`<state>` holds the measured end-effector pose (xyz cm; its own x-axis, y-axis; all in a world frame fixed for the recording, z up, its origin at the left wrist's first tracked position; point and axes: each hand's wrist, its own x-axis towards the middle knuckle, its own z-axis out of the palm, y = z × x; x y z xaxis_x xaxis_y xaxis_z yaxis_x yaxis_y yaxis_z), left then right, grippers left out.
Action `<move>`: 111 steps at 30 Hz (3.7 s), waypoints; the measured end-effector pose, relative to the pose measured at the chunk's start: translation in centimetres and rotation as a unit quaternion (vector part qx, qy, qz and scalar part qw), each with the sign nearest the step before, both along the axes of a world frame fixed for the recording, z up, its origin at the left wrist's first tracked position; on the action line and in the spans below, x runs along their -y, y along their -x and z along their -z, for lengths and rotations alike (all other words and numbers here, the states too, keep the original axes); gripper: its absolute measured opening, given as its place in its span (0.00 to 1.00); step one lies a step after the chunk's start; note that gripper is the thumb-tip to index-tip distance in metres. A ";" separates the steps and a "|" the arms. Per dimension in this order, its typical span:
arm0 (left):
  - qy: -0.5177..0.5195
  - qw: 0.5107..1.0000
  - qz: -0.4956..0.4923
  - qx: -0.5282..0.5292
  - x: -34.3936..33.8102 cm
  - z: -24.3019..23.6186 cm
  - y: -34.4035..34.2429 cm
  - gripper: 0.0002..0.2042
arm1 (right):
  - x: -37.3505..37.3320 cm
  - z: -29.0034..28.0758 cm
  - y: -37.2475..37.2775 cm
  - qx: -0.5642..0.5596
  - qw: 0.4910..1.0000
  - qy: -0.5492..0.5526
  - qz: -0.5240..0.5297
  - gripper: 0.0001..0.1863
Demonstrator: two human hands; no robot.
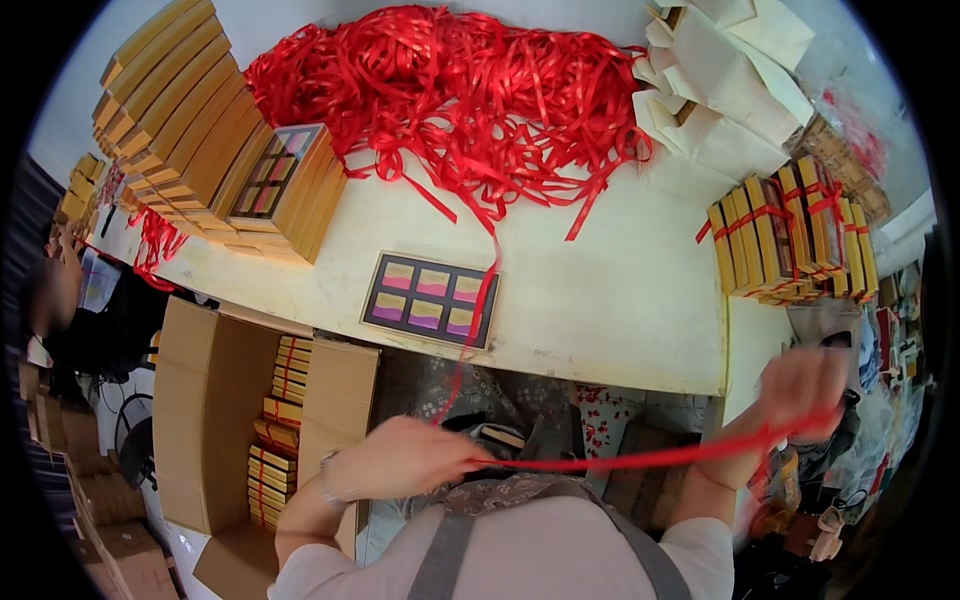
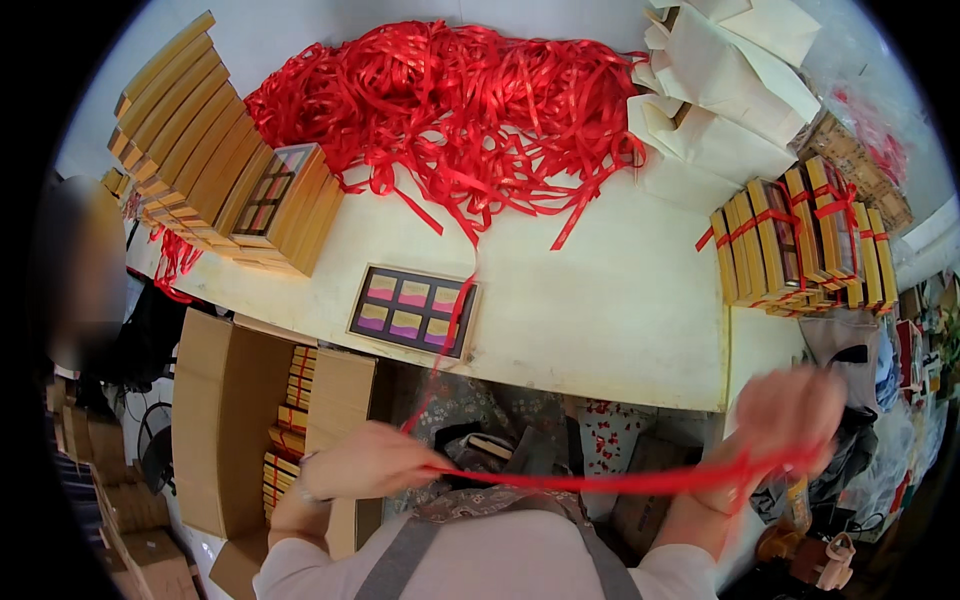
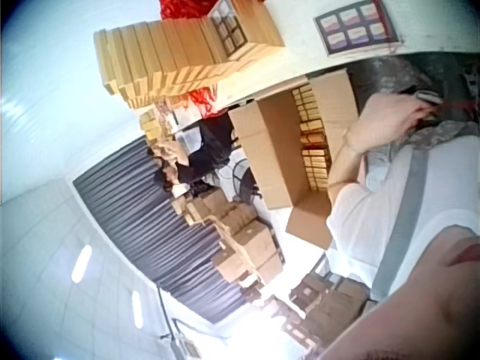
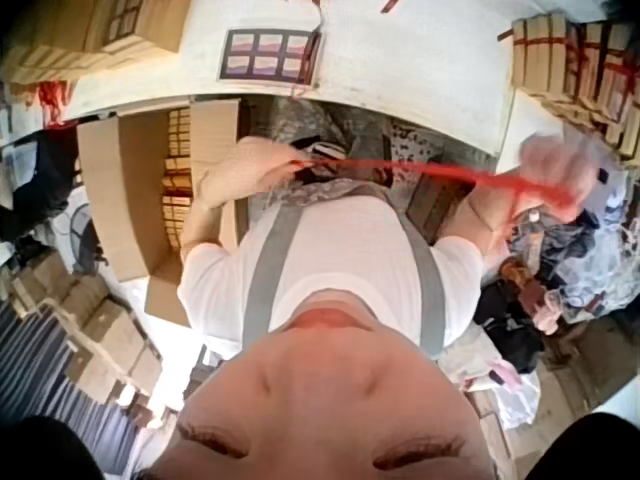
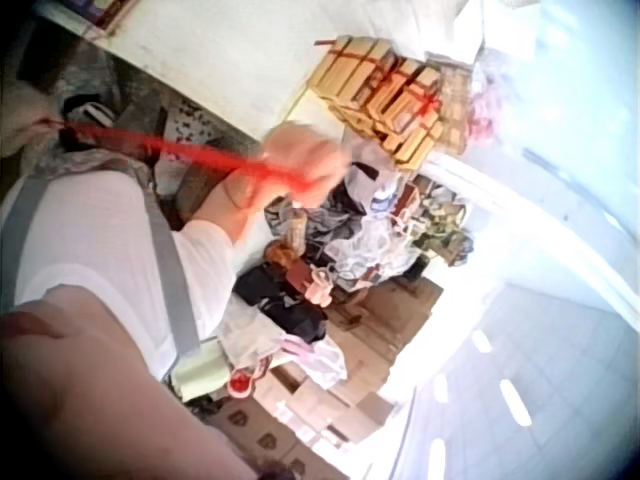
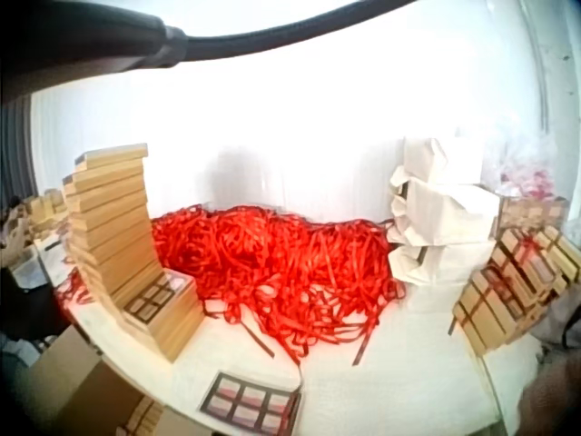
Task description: The person ties red ribbons around small rectangular boxes. They pick up a box, wrap the ribbon around it, and tie a knot to secure it. The process is repeated for multiple boxes on a table.
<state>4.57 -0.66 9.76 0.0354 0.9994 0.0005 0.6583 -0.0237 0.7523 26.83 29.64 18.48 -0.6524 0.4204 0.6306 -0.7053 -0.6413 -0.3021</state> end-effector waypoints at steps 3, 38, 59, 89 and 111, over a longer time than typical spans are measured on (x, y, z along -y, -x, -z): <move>0.196 0.956 -0.140 0.168 7.6 1.9 1.4 0.09 | -6.0 -0.1 1.5 0.269 0.941 -0.096 0.181 0.09; -0.080 0.790 -0.605 0.063 -2.7 6.0 3.4 0.06 | 0.8 9.7 32.4 0.264 0.594 -0.742 -0.163 0.09; -0.076 0.746 -0.463 0.472 6.9 9.9 -0.5 0.22 | 6.0 15.2 17.4 0.385 0.628 -0.644 -0.206 0.09; 0.003 0.943 0.226 0.243 0.6 5.8 -3.1 0.05 | 13.9 14.6 -1.7 0.314 0.731 -0.601 -0.075 0.04; 0.189 0.928 -0.001 0.321 0.5 5.4 -6.6 0.15 | 12.7 12.7 0.6 0.092 0.645 -0.723 0.232 0.09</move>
